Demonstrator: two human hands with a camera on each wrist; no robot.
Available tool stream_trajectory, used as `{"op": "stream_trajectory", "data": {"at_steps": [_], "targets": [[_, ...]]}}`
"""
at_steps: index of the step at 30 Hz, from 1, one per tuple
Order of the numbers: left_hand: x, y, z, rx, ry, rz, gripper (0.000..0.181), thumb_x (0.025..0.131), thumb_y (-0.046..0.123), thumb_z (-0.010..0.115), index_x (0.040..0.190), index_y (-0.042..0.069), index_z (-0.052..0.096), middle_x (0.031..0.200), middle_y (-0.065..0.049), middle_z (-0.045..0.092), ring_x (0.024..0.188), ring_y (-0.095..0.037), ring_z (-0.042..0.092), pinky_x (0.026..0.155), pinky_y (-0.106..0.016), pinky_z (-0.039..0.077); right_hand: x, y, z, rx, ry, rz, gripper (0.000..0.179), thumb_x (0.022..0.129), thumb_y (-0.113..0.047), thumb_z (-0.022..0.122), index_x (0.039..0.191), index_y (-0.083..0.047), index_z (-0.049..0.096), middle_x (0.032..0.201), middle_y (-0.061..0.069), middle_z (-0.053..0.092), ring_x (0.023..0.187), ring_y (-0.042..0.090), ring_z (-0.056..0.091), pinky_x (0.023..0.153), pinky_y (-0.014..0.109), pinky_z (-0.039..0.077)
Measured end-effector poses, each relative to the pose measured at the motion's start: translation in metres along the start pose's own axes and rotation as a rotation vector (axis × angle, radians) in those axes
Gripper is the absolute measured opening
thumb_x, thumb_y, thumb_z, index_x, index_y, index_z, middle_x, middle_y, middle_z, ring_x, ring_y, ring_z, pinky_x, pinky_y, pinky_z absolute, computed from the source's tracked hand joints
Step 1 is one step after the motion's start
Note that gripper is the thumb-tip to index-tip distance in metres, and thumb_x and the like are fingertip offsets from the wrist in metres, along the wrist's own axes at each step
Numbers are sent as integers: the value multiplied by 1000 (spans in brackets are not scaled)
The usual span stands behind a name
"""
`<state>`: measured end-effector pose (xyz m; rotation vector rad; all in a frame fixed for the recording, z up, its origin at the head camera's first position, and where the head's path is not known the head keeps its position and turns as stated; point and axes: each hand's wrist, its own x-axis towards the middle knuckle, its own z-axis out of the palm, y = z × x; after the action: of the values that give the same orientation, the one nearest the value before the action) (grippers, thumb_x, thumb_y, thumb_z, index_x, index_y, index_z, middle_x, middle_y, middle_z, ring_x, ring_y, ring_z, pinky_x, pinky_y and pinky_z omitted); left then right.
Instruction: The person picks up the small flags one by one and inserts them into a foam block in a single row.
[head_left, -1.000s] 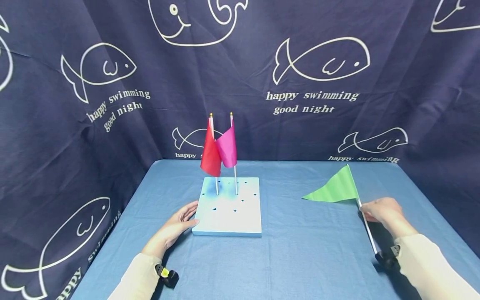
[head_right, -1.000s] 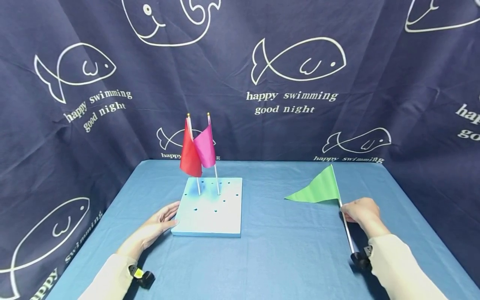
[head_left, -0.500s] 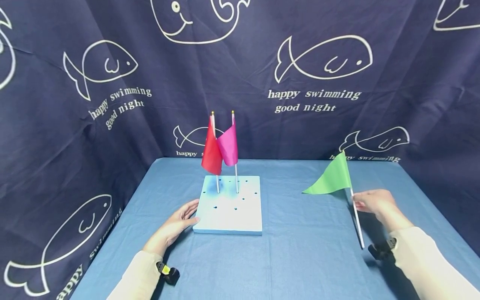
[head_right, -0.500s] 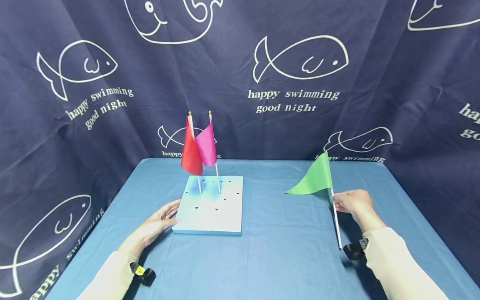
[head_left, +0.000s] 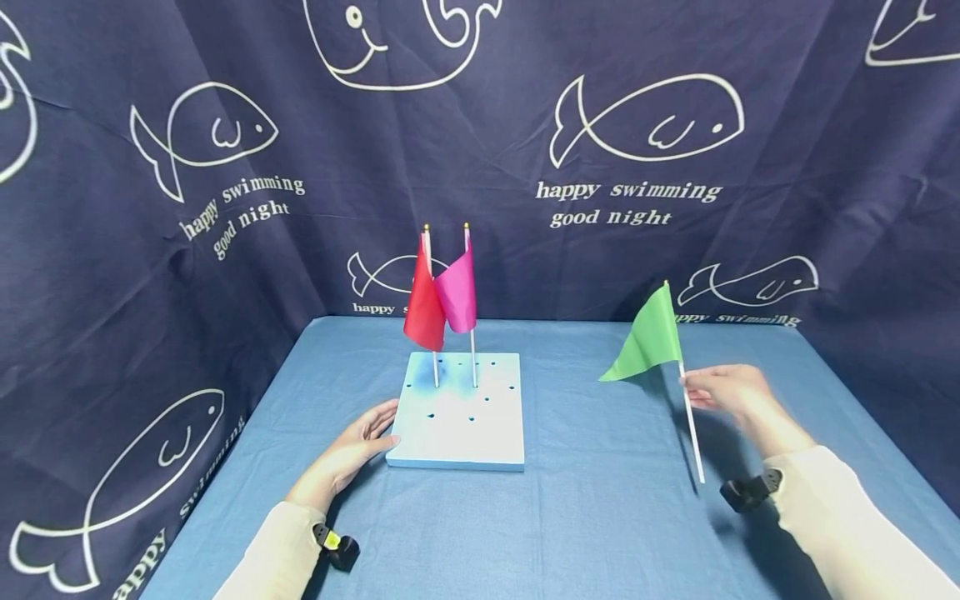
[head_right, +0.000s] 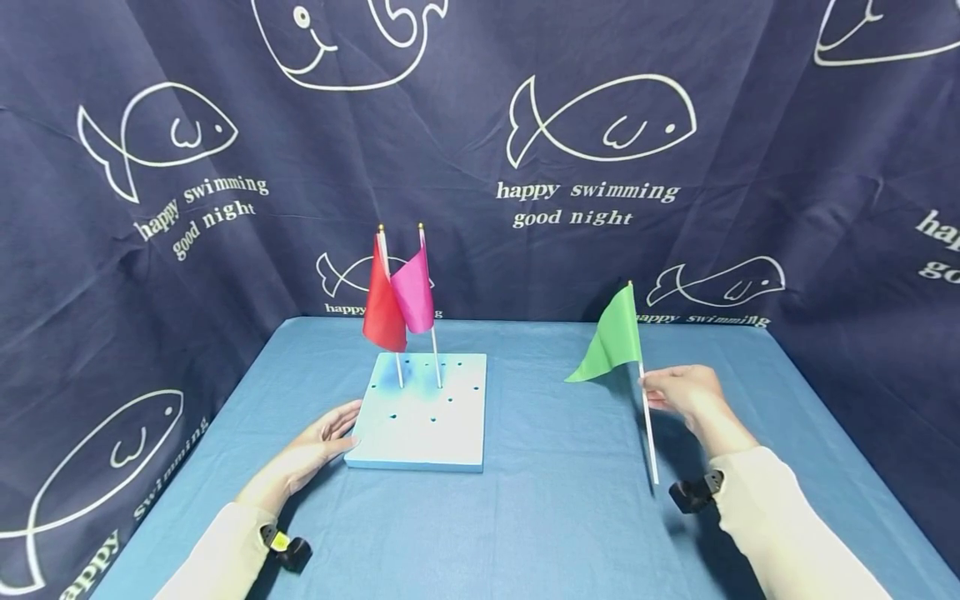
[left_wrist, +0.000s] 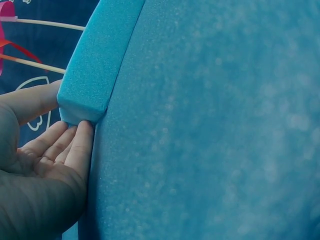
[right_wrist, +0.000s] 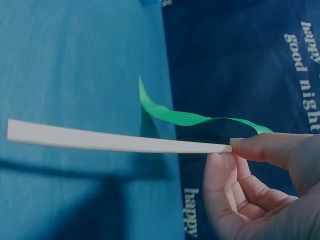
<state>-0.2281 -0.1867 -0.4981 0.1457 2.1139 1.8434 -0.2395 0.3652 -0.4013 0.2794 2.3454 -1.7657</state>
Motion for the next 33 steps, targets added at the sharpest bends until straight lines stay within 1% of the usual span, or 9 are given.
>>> {"op": "stream_trajectory", "data": {"at_steps": [5, 9, 14, 16, 19, 20, 23, 26, 33], "targets": [[0, -1, -1, -8, -3, 4, 73, 89, 5, 66, 151, 3, 27, 158, -18, 26, 149, -31, 18, 120, -47, 19, 2, -10, 8, 7, 4, -16, 37, 91, -6, 63, 120, 16, 54, 72, -12, 70, 69, 3, 69, 76, 25, 59], [0, -1, 0, -13, -4, -1, 73, 89, 6, 67, 151, 3, 27, 158, -18, 25, 149, -32, 17, 120, -49, 18, 1, -19, 16, 17, 8, -46, 29, 92, -6, 63, 115, 11, 58, 72, -13, 69, 68, 3, 69, 74, 24, 59], [1, -3, 0, -13, 0, -1, 73, 89, 6, 66, 151, 3, 27, 158, -18, 25, 149, -32, 17, 121, -48, 18, -2, -31, 27, 82, 11, -69, 5, 91, -4, 64, 94, -3, 67, 70, -12, 69, 68, 3, 69, 72, 22, 59], [1, -4, 0, -12, 0, 1, 73, 90, 5, 66, 151, 3, 27, 158, -18, 26, 149, -31, 18, 121, -48, 18, -3, -35, 31, 100, 11, -76, 7, 90, -3, 64, 87, -8, 68, 70, -12, 69, 67, 4, 69, 72, 22, 59], [2, -5, -1, -14, -9, 5, 73, 90, 6, 66, 151, 4, 27, 158, -17, 26, 149, -31, 18, 121, -48, 18, -5, -40, 39, 97, 22, -93, 3, 90, -4, 64, 91, -4, 67, 69, -12, 69, 66, 3, 69, 72, 22, 59], [3, -5, -1, -17, -10, 3, 73, 90, 6, 66, 151, 4, 27, 158, -17, 26, 149, -30, 18, 121, -48, 18, -5, -42, 41, 95, 26, -98, 5, 91, -4, 64, 95, -2, 66, 69, -12, 69, 67, 3, 68, 72, 22, 59], [3, -3, -1, -16, -11, 0, 74, 89, 7, 68, 151, 4, 28, 158, -16, 27, 149, -30, 18, 121, -48, 18, -5, -48, 48, 82, 46, -123, 24, 91, -5, 64, 109, 10, 60, 69, -13, 68, 66, 2, 68, 71, 22, 59], [2, -1, 0, -12, -8, -1, 73, 89, 6, 67, 151, 4, 27, 158, -17, 26, 149, -31, 18, 121, -48, 18, -4, -57, 58, 79, 63, -149, 30, 91, -5, 63, 113, 14, 57, 68, -13, 68, 66, 1, 67, 71, 22, 59], [-3, 3, 0, 11, 3, 4, 72, 90, 6, 66, 151, 3, 27, 158, -18, 26, 149, -32, 18, 120, -48, 18, -1, -74, 83, 113, 75, -208, 24, 90, -2, 63, 107, 15, 60, 67, -12, 67, 62, 4, 68, 68, 23, 60]]}}
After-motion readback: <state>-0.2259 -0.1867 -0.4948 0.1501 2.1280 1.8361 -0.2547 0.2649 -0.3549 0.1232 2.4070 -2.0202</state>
